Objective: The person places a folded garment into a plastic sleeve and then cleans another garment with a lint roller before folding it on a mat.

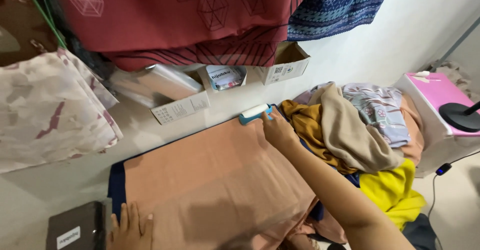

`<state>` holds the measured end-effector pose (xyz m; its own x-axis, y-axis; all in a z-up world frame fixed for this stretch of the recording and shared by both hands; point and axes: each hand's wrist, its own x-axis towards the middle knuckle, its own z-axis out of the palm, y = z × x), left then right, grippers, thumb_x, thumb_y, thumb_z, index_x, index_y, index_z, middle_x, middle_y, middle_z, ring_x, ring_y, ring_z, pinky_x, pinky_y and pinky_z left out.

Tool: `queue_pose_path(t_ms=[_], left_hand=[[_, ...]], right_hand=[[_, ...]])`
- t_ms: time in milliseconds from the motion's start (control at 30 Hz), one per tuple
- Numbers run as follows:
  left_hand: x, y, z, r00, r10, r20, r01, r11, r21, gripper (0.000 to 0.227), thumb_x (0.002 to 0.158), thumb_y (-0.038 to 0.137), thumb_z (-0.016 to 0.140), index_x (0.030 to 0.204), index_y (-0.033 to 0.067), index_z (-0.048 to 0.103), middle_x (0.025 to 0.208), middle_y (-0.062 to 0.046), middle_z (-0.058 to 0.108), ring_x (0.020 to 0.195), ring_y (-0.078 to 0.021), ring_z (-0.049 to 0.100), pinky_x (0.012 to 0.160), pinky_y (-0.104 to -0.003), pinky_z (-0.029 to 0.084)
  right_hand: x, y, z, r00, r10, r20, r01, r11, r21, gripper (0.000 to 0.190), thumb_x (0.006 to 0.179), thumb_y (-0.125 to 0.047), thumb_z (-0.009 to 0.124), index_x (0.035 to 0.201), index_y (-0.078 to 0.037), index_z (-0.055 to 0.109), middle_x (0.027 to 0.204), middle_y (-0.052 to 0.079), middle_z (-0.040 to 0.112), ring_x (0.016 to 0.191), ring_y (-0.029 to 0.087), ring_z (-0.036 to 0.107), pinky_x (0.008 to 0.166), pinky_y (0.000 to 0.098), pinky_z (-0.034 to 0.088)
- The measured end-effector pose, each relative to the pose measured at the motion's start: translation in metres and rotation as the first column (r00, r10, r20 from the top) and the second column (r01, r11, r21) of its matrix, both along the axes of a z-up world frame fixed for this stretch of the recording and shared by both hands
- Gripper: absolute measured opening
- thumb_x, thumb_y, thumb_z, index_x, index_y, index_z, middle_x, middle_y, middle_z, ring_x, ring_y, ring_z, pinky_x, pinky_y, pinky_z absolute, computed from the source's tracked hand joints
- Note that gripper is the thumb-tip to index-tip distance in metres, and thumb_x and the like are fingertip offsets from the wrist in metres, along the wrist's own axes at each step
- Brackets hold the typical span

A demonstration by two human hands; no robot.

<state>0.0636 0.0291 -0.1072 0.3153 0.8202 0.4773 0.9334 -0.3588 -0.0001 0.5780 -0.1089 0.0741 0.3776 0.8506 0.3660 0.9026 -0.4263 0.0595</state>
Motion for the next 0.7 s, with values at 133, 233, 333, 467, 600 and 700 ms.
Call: queue_pose_path(t_ms=[133, 233, 333, 467, 600, 700], left_hand=[[-0.002, 0.008, 0.001, 0.996, 0.065, -0.065, -0.077, 0.977, -0.199, 0.084, 0.086, 0.07, 0.041, 0.158, 0.0265, 0.041, 0.167, 0.0, 0.042, 0.152, -0.0374, 0.041, 0.11, -0.055, 0.045], [-0.001, 0.009, 0.0, 0.988, 0.082, -0.127, -0.116, 0.951, -0.288, 0.085, 0.088, 0.073, 0.033, 0.16, 0.0287, 0.035, 0.17, 0.002, 0.034, 0.155, -0.0343, 0.035, 0.113, -0.054, 0.041], [0.002, 0.004, 0.016, 0.983, 0.102, -0.155, -0.146, 0.938, -0.313, 0.085, 0.088, 0.075, 0.03, 0.161, 0.0311, 0.033, 0.171, 0.005, 0.033, 0.155, -0.032, 0.035, 0.113, -0.051, 0.04], [0.005, -0.002, 0.01, 0.985, 0.124, -0.117, -0.146, 0.969, -0.201, 0.08, 0.09, 0.074, 0.033, 0.157, 0.0325, 0.045, 0.166, 0.005, 0.046, 0.152, -0.0318, 0.045, 0.111, -0.05, 0.045], [0.008, 0.002, 0.028, 0.972, 0.143, -0.188, -0.208, 0.895, -0.395, 0.083, 0.088, 0.076, 0.027, 0.16, 0.0346, 0.031, 0.172, 0.009, 0.029, 0.157, -0.0278, 0.03, 0.117, -0.051, 0.035], [0.008, 0.003, 0.031, 0.977, 0.123, -0.174, -0.188, 0.881, -0.434, 0.082, 0.091, 0.074, 0.024, 0.161, 0.0313, 0.029, 0.172, 0.005, 0.026, 0.158, -0.0303, 0.027, 0.117, -0.054, 0.034]], right_hand=[[0.0, -0.03, -0.012, 0.988, 0.01, 0.155, -0.013, 1.0, 0.021, 0.04, 0.095, -0.016, 0.055, 0.132, -0.005, 0.046, 0.126, 0.021, 0.062, 0.092, 0.029, 0.068, 0.057, 0.0347, 0.057], [-0.015, -0.083, 0.004, 0.987, 0.02, 0.161, -0.014, 0.999, -0.037, 0.035, 0.094, -0.02, 0.055, 0.126, -0.007, 0.049, 0.105, 0.02, 0.068, 0.064, 0.03, 0.071, 0.043, 0.0373, 0.053], [-0.033, -0.138, 0.028, 1.0, -0.001, 0.022, 0.005, 0.987, -0.158, 0.028, 0.096, -0.023, 0.053, 0.121, -0.012, 0.052, 0.079, 0.014, 0.069, 0.055, 0.033, 0.068, 0.044, 0.0447, 0.052], [-0.051, -0.191, 0.057, 1.0, -0.014, -0.022, 0.006, 0.941, -0.338, 0.023, 0.092, -0.019, 0.056, 0.113, -0.013, 0.059, 0.067, 0.008, 0.069, 0.05, 0.028, 0.068, 0.046, 0.0404, 0.052], [-0.059, -0.206, 0.078, 0.988, -0.116, -0.1, 0.048, 0.855, -0.516, 0.016, 0.091, -0.024, 0.056, 0.103, -0.015, 0.058, 0.075, 0.007, 0.073, 0.063, 0.03, 0.073, 0.056, 0.0433, 0.057], [-0.058, -0.193, 0.082, 0.983, -0.15, -0.106, 0.066, 0.827, -0.558, 0.013, 0.093, -0.023, 0.053, 0.1, -0.017, 0.063, 0.077, 0.005, 0.073, 0.065, 0.028, 0.071, 0.061, 0.0409, 0.056]])
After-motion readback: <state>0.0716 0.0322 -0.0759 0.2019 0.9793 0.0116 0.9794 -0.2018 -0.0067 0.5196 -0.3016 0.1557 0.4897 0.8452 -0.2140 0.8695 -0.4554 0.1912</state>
